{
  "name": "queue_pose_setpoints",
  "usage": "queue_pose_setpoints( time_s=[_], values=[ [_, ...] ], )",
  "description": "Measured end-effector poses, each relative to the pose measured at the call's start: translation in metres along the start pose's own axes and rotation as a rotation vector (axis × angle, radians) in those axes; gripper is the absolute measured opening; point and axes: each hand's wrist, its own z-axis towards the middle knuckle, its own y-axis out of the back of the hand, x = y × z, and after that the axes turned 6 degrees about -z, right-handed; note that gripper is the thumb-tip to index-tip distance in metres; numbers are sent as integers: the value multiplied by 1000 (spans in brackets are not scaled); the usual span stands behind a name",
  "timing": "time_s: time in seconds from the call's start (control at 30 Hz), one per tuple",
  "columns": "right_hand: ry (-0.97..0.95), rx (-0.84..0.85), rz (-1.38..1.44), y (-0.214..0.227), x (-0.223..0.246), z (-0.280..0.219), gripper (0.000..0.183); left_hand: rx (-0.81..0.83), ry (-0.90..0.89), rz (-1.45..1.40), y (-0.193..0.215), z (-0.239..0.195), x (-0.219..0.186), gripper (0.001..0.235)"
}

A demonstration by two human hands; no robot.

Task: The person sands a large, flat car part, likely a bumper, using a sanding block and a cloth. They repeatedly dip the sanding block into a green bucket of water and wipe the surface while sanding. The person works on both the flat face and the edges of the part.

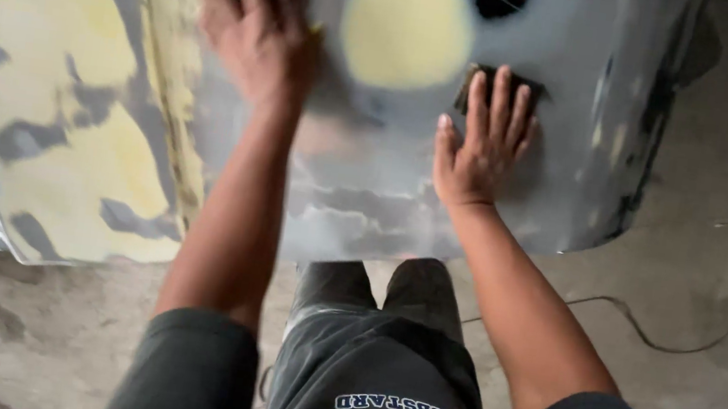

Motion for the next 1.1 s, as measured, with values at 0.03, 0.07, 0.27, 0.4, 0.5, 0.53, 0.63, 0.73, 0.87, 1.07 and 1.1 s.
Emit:
queue_pose_setpoints(
  time_s=[0.03, 0.07, 0.27, 0.4, 0.5, 0.53, 0.63, 0.73, 0.87, 1.07, 1.1],
  values=[
    [-17, 44, 22, 2, 1, 0, 64, -61, -26, -35, -10, 1, -11, 64],
    [-5, 45, 24, 3, -8, -3, 64, -69, -17, -32, -23, -12, -36, 64],
    [4, 44, -47, 12, -87, -44, 65, 266, -445, -219, -42, -114, -175, 59],
    [58, 97, -58, 24, -116, -65, 61, 391, -493, -210, -6, -183, -159, 65],
    [59, 89, -42, 21, -110, -65, 63, 334, -491, 96, 5, -205, -74, 68],
    [43, 59, -61, 19, -109, -65, 64, 231, -479, 403, 4, -212, -38, 75],
    [64, 41, -47, 14, -117, -68, 62, 173, 35, 220, 50, -205, 52, 66],
    [107, 51, -33, 16, -117, -67, 64, -142, 400, 157, 31, -202, 66, 63],
    [118, 53, -15, 15, -116, -71, 64, 60, 18, 106, -2, -235, -37, 81],
    [143, 80, -69, 19, -104, -87, 68, 292, -298, -91, 18, -277, -119, 65],
    [108, 89, -79, 21, -96, -90, 70, 347, -332, -160, 28, -277, -109, 65]
  ],
)
